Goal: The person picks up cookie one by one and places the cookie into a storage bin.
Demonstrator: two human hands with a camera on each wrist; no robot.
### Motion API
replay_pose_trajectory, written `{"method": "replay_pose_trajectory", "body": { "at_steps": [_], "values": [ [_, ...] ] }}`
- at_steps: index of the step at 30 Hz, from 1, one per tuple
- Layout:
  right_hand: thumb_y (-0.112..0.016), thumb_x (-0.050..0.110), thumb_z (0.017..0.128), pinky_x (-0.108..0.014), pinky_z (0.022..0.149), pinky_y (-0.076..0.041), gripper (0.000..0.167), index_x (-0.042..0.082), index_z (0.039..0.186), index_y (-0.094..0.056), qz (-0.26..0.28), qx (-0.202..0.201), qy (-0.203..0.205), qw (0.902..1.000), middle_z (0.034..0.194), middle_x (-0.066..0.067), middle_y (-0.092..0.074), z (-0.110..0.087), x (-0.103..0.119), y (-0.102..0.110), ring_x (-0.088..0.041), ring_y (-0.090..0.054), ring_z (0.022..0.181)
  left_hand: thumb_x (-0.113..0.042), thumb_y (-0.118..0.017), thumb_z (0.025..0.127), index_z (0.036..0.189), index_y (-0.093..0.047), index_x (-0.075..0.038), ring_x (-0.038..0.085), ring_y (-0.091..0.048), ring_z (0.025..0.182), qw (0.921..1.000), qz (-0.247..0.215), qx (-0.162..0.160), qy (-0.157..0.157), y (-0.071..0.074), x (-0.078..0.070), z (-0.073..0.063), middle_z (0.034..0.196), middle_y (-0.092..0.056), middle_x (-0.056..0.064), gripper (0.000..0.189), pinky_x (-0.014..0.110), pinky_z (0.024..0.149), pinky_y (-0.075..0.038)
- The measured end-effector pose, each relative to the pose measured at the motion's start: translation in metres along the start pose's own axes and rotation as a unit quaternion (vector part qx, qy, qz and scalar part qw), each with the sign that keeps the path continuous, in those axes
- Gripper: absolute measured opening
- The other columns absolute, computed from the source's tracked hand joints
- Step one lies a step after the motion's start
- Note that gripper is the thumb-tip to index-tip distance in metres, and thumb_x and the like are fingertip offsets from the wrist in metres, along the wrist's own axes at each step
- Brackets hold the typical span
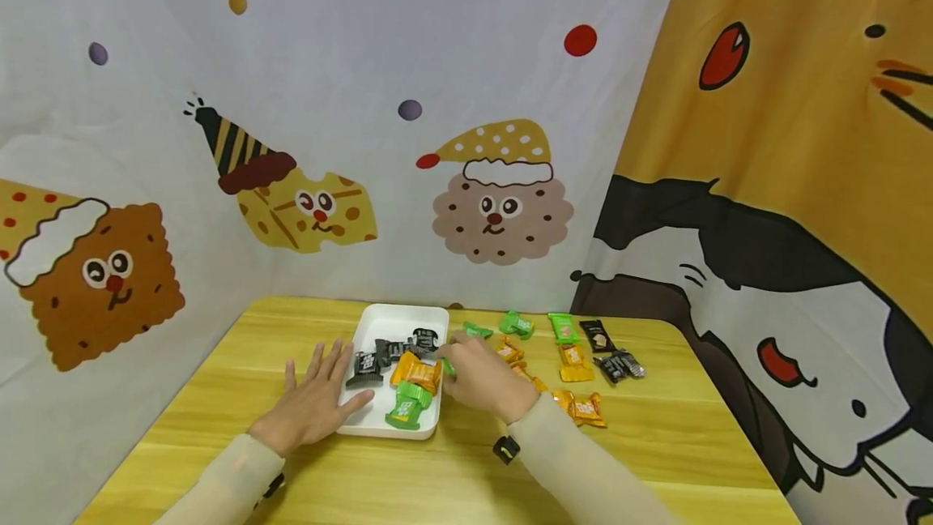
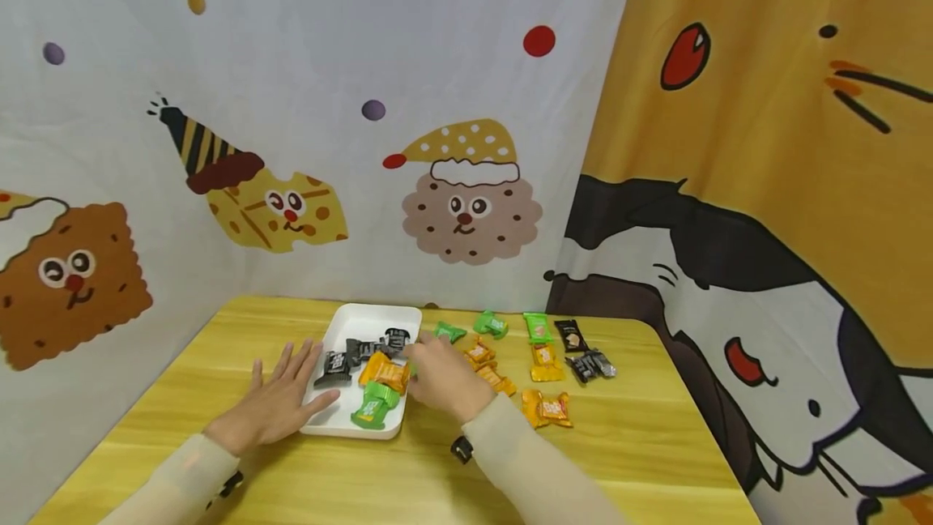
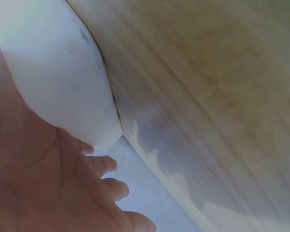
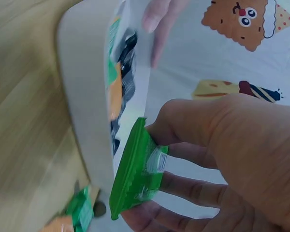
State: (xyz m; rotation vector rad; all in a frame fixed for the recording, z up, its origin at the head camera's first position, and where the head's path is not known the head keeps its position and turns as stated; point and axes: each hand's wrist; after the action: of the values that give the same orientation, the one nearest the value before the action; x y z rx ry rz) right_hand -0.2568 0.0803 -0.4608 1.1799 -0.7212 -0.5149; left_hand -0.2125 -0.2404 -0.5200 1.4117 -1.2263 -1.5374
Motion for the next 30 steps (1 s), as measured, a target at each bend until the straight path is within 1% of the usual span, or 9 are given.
{"method": "replay_pose_trajectory", "body": {
  "at_steps": [3,5,7,10,11,18,23,27,30],
  "values": [
    [-0.091,0.007,0.097,-0.042,0.106,-0.067,0.041,0.008,0.138,-0.085,0.008,0.014,0.000,0.9999,0.132,-0.012,-0.082,0.013,0.012,-0.003,-0.021,-0.074,0.109,-0.072,-0.056,0.115,0.187,-0.016,-0.005,0.060,-0.003,0.180,1.0000,0.000,0.001,0.001,0.001,0.001,0.000,0.195,-0.009,0.025,0.106,0.095,0.134,0.004],
    [-0.092,0.008,0.097,-0.037,0.104,-0.068,0.042,0.008,0.139,-0.085,0.009,0.022,0.002,0.9997,0.131,-0.011,-0.083,0.021,0.019,-0.006,-0.019,-0.074,0.109,-0.072,-0.056,0.115,0.187,-0.016,-0.005,0.060,-0.003,0.180,1.0000,-0.001,0.001,0.001,0.002,0.001,0.000,0.195,-0.009,0.026,0.107,0.095,0.133,0.004],
    [-0.091,0.009,0.097,-0.028,0.094,-0.066,0.042,0.008,0.139,-0.085,0.007,0.030,0.006,0.9995,0.130,-0.010,-0.083,0.028,0.027,-0.009,-0.017,-0.072,0.106,-0.072,-0.056,0.115,0.187,-0.016,-0.005,0.060,-0.002,0.180,1.0000,-0.003,0.001,0.000,0.002,0.002,0.000,0.195,-0.009,0.026,0.107,0.096,0.133,0.004],
    [-0.092,0.013,0.098,-0.022,0.087,-0.062,0.041,0.010,0.139,-0.086,-0.003,0.042,0.012,0.9991,0.130,-0.007,-0.084,0.038,0.037,-0.014,-0.013,-0.070,0.102,-0.073,-0.056,0.115,0.187,-0.015,-0.005,0.060,-0.001,0.180,1.0000,-0.005,0.004,0.000,0.002,0.002,0.000,0.195,-0.008,0.026,0.107,0.096,0.132,0.004],
    [-0.092,0.014,0.099,-0.021,0.088,-0.063,0.041,0.010,0.139,-0.086,-0.006,0.045,0.014,0.9989,0.130,-0.006,-0.084,0.041,0.040,-0.016,-0.013,-0.072,0.103,-0.073,-0.056,0.115,0.187,-0.015,-0.005,0.060,-0.001,0.180,1.0000,-0.006,0.005,0.000,0.002,0.002,0.000,0.195,-0.008,0.025,0.107,0.096,0.132,0.004],
    [-0.091,0.016,0.100,-0.030,0.106,-0.068,0.042,0.009,0.140,-0.085,-0.009,0.074,0.016,0.9971,0.135,-0.006,-0.086,0.057,0.059,-0.032,-0.019,-0.080,0.119,-0.073,-0.055,0.115,0.188,-0.014,-0.006,0.060,-0.002,0.180,0.9998,-0.014,0.011,0.000,-0.002,0.002,-0.003,0.196,-0.010,0.025,0.107,0.097,0.132,0.004],
    [-0.088,0.019,0.105,-0.036,0.117,-0.066,0.043,0.011,0.146,-0.082,0.012,0.095,-0.013,0.9953,0.147,-0.005,-0.082,0.062,0.064,-0.039,-0.022,-0.077,0.137,-0.075,-0.052,0.115,0.187,-0.016,-0.006,0.061,-0.005,0.180,0.9999,-0.013,0.003,-0.004,-0.004,0.003,-0.002,0.195,-0.012,0.026,0.107,0.098,0.131,0.002],
    [-0.085,0.021,0.108,-0.041,0.121,-0.064,0.043,0.011,0.150,-0.079,0.041,0.099,-0.035,0.9936,0.154,-0.008,-0.079,0.062,0.062,-0.039,-0.027,-0.073,0.146,-0.076,-0.051,0.115,0.188,-0.015,-0.007,0.059,-0.004,0.181,0.9999,-0.014,0.004,-0.003,-0.004,0.004,0.000,0.196,-0.010,0.025,0.106,0.097,0.132,0.003],
    [-0.083,0.021,0.110,-0.042,0.121,-0.064,0.043,0.010,0.151,-0.078,0.057,0.093,-0.036,0.9934,0.155,-0.011,-0.078,0.060,0.061,-0.039,-0.029,-0.072,0.147,-0.076,-0.050,0.115,0.188,-0.013,-0.007,0.059,-0.003,0.181,0.9999,-0.015,0.007,0.000,-0.003,0.005,-0.001,0.196,-0.009,0.024,0.107,0.097,0.132,0.005]
  ]
}}
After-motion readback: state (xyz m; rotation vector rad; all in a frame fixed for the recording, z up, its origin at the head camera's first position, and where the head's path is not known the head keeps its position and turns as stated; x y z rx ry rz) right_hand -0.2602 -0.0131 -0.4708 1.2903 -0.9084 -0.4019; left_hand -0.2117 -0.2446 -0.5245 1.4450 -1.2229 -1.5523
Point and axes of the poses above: each hand's wrist, its own z-axis towards the middle knuckle, its own y-axis out of the back of the hand, x = y × z
